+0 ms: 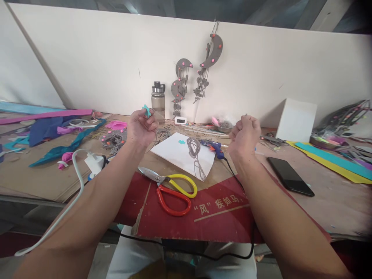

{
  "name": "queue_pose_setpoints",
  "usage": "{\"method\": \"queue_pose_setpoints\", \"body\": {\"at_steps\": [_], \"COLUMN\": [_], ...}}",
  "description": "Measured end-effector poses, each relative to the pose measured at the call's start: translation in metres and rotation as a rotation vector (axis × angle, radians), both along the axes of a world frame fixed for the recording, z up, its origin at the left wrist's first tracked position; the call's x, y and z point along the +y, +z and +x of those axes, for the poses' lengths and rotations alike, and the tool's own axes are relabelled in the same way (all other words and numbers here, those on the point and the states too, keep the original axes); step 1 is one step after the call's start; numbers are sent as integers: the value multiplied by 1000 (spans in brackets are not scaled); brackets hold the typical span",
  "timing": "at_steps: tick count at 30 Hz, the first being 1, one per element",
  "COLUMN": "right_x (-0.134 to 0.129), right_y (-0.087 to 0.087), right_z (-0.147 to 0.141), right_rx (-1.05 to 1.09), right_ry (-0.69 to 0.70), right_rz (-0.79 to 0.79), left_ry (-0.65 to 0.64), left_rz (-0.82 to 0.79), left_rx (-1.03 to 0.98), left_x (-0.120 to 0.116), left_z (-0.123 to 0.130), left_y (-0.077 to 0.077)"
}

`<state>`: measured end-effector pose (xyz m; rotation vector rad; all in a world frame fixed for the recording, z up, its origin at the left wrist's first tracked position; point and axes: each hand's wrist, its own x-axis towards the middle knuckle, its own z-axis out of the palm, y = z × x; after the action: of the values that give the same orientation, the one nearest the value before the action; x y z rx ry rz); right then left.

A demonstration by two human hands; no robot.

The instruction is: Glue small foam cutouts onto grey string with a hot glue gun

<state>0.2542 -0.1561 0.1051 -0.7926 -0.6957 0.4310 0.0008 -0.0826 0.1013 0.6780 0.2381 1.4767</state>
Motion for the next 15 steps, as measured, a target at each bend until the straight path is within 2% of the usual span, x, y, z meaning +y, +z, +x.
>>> {"method": "queue_pose_setpoints", "body": {"at_steps": [7,13,15], "right_x": [-6,-6,-7], "right_y": [11,13,15], "right_z": [10,21,24], "right_rx": [-48,-149,-145], "right_ry": [-145,-275,-239], "right_rz": [56,81,49], "left_ry": [31,217,245], "left_rz": [91,80,72], "left_rx": [-109,-84,-111], "left_x": [-3,-2,3], "left_z": [-13,-32,-37], "left_y": [9,15,14]}}
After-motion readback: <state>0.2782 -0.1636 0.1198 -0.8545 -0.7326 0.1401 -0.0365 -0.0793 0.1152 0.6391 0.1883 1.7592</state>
